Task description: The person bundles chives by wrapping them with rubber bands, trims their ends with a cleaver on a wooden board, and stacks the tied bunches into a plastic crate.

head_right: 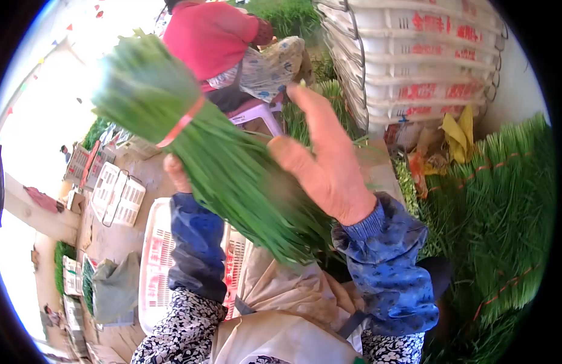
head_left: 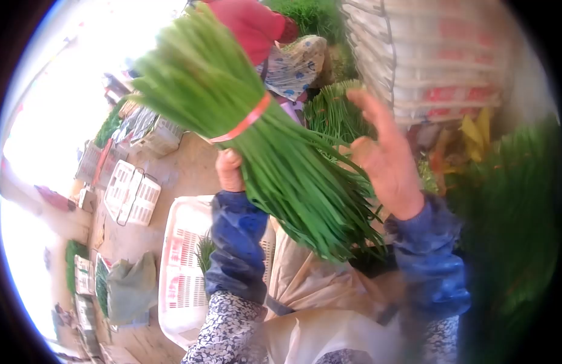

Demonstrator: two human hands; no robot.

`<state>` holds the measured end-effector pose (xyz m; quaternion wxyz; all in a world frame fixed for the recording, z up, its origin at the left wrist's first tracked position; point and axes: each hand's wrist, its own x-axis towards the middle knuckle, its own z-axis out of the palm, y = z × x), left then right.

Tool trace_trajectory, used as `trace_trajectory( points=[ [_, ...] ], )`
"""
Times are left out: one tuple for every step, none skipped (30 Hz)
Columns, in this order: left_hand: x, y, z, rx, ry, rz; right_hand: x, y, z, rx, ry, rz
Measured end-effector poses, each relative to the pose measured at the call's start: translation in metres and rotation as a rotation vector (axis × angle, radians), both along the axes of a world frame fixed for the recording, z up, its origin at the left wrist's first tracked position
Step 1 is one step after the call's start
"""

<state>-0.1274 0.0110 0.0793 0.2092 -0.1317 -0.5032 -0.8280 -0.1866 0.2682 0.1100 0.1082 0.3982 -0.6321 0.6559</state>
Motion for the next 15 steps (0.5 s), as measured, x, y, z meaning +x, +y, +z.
trace_trajectory(
  points=[
    [-0.002,0.014,-0.005,0.025,0.001,0.04,0.0,0.003,-0.004,0.008,0.015,0.016],
    [-0.002,0.023,-0.009,0.066,-0.016,0.105,-0.002,0.004,-0.01,0.009,-0.173,-0.009],
    [-0.001,0.028,-0.016,0.07,-0.004,0.119,-0.002,0.005,-0.017,0.01,-0.261,-0.015],
    [0.0,0.031,-0.023,0.133,-0.038,0.044,-0.002,0.006,-0.025,0.009,-0.349,-0.021],
    [0.002,0.035,-0.026,0.16,-0.054,0.002,0.001,0.004,-0.033,0.076,-0.227,0.015],
    [0.005,0.041,-0.027,0.187,-0.071,-0.039,0.007,0.0,-0.038,0.136,-0.101,0.059],
    [0.01,0.053,-0.023,0.185,-0.069,-0.041,0.012,0.0,-0.037,0.352,-0.019,0.069],
    [0.006,0.047,-0.04,0.12,-0.115,-0.049,0.016,-0.012,-0.061,0.271,-0.129,0.179],
    [0.003,0.038,-0.057,0.061,-0.168,-0.056,0.021,-0.025,-0.085,0.2,-0.243,0.291],
    [0.008,0.047,-0.056,0.063,-0.171,-0.058,0.029,-0.025,-0.086,0.16,-0.381,0.325],
    [0.014,0.053,-0.054,0.069,-0.175,-0.068,0.035,-0.022,-0.085,0.127,-0.52,0.35],
    [0.019,0.05,-0.056,-0.065,-0.143,-0.02,0.042,-0.017,-0.09,0.129,-0.511,0.367],
    [0.025,0.044,-0.063,-0.203,-0.118,0.028,0.05,-0.013,-0.103,0.122,-0.586,0.34],
    [0.022,0.034,-0.071,-0.202,0.007,0.001,0.052,-0.01,-0.107,0.12,-0.661,0.311],
    [0.018,0.019,-0.079,-0.207,0.009,0.006,0.053,-0.011,-0.109,0.117,-0.657,0.317]
  ],
)
